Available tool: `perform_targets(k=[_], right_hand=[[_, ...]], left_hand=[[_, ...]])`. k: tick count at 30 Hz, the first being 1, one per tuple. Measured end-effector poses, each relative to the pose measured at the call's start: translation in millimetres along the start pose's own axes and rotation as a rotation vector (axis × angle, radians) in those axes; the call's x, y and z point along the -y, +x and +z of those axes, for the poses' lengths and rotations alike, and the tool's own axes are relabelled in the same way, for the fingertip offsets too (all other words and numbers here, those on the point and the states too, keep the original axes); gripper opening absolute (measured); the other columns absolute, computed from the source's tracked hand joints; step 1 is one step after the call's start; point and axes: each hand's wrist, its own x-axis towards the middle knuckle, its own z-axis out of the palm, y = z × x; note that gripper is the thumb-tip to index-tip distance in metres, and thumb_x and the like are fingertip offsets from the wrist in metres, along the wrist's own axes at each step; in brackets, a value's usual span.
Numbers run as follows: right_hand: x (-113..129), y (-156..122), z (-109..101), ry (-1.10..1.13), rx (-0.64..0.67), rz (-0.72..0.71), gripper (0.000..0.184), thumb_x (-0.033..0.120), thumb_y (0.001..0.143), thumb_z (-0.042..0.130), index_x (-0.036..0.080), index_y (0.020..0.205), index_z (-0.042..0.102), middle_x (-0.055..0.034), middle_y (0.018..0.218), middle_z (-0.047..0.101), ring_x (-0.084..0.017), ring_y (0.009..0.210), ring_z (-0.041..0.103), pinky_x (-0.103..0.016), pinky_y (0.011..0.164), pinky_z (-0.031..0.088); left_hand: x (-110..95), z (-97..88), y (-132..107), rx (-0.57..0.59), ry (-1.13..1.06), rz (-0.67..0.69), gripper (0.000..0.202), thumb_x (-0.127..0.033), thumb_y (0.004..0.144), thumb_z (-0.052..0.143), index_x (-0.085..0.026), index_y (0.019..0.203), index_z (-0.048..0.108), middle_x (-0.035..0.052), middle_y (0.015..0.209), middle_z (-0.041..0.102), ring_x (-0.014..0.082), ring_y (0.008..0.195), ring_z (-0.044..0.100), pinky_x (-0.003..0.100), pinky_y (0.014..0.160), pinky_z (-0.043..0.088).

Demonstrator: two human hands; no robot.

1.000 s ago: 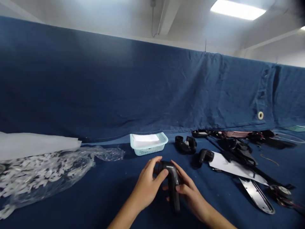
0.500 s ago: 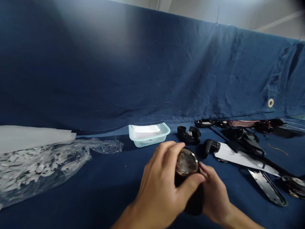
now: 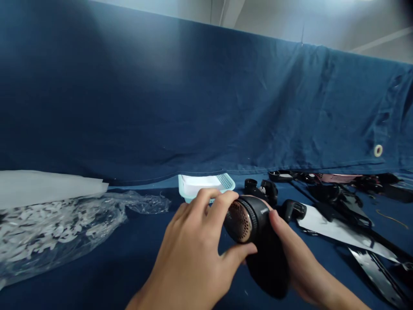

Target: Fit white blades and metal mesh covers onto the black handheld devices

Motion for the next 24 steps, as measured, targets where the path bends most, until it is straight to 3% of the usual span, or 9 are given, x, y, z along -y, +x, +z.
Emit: perform_targets(k=[3, 5, 9, 12, 16, 19, 22, 24], right_hand=[[7.0, 0.9, -7.8, -0.146, 0.022, -0.14, 0.056, 0.052, 0.089, 0.057, 0.037, 0.139, 0.039, -0.0031, 0.133, 0.054, -0.025, 0.118, 0.053, -0.04, 0.105, 0.038], [13.4, 1.8, -11.3, -0.217, 0.077, -0.134, 0.059, 0.048, 0.088, 0.06, 0.037, 0.141, 0.036, -0.0034, 0.133, 0.053, -0.024, 0.121, 0.05, -0.041, 0.109, 0.033], [22.1, 3.7, -17.2, -0.341, 0.136, -0.144, 0.063, 0.042, 0.087, 0.064, 0.036, 0.141, 0.034, -0.0055, 0.136, 0.049, -0.026, 0.122, 0.049, -0.04, 0.101, 0.042], [21.5, 4.3, -21.4, -0.427, 0.12, -0.188, 0.061, 0.039, 0.086, 0.065, 0.036, 0.14, 0.036, -0.0061, 0.135, 0.049, -0.026, 0.121, 0.05, -0.039, 0.096, 0.047], [15.0, 2.6, -25.3, -0.58, 0.094, -0.244, 0.061, 0.037, 0.085, 0.067, 0.035, 0.138, 0.039, -0.0053, 0.139, 0.045, -0.028, 0.127, 0.045, -0.045, 0.109, 0.037], [10.3, 1.3, -26.3, -0.665, 0.079, -0.29, 0.063, 0.034, 0.084, 0.068, 0.035, 0.139, 0.038, -0.0056, 0.144, 0.042, -0.029, 0.131, 0.042, -0.046, 0.111, 0.034], [8.3, 1.8, -24.4, -0.733, 0.09, -0.383, 0.063, 0.032, 0.085, 0.068, 0.035, 0.14, 0.038, -0.0067, 0.144, 0.042, -0.03, 0.131, 0.043, -0.046, 0.11, 0.038], [7.6, 2.7, -21.6, -0.839, 0.119, -0.519, 0.065, 0.03, 0.083, 0.071, 0.036, 0.139, 0.04, -0.0079, 0.143, 0.043, -0.031, 0.132, 0.043, -0.046, 0.109, 0.039]], left_hand=[[1.7, 3.6, -0.3, 0.085, -0.167, -0.133, 0.063, -0.033, 0.077, 0.071, -0.039, 0.131, 0.039, 0.0032, 0.118, 0.057, 0.0234, 0.086, 0.063, 0.041, 0.076, 0.055], [3.6, 5.2, -0.1, 0.129, -0.309, -0.226, 0.061, -0.032, 0.075, 0.072, -0.038, 0.129, 0.042, 0.0032, 0.118, 0.058, 0.0214, 0.082, 0.063, 0.039, 0.073, 0.056], [8.8, 7.4, 3.8, 0.282, -0.698, -0.42, 0.051, -0.042, 0.081, 0.067, -0.033, 0.126, 0.046, 0.0061, 0.125, 0.057, 0.0225, 0.094, 0.064, 0.039, 0.078, 0.056], [11.3, 10.0, 7.8, 0.37, -0.918, -0.515, 0.049, -0.045, 0.085, 0.062, -0.031, 0.128, 0.044, 0.0079, 0.125, 0.057, 0.0216, 0.093, 0.065, 0.037, 0.074, 0.057], [13.4, 10.3, 9.8, 0.34, -1.018, -0.559, 0.045, -0.037, 0.08, 0.064, -0.03, 0.122, 0.049, 0.0073, 0.124, 0.057, 0.0175, 0.082, 0.063, 0.031, 0.066, 0.054], [14.0, 8.8, 9.6, 0.329, -1.034, -0.546, 0.044, -0.034, 0.076, 0.066, -0.031, 0.117, 0.051, 0.0059, 0.12, 0.057, 0.0196, 0.089, 0.061, 0.026, 0.062, 0.051], [11.6, 12.6, 8.3, 0.298, -1.056, -0.567, 0.044, -0.046, 0.078, 0.065, -0.031, 0.117, 0.051, 0.0051, 0.109, 0.059, 0.0191, 0.086, 0.06, 0.026, 0.06, 0.05], [8.5, 19.5, 6.1, 0.241, -1.041, -0.627, 0.041, -0.059, 0.082, 0.056, -0.029, 0.109, 0.055, 0.0039, 0.098, 0.059, 0.0177, 0.079, 0.058, 0.025, 0.058, 0.048]])
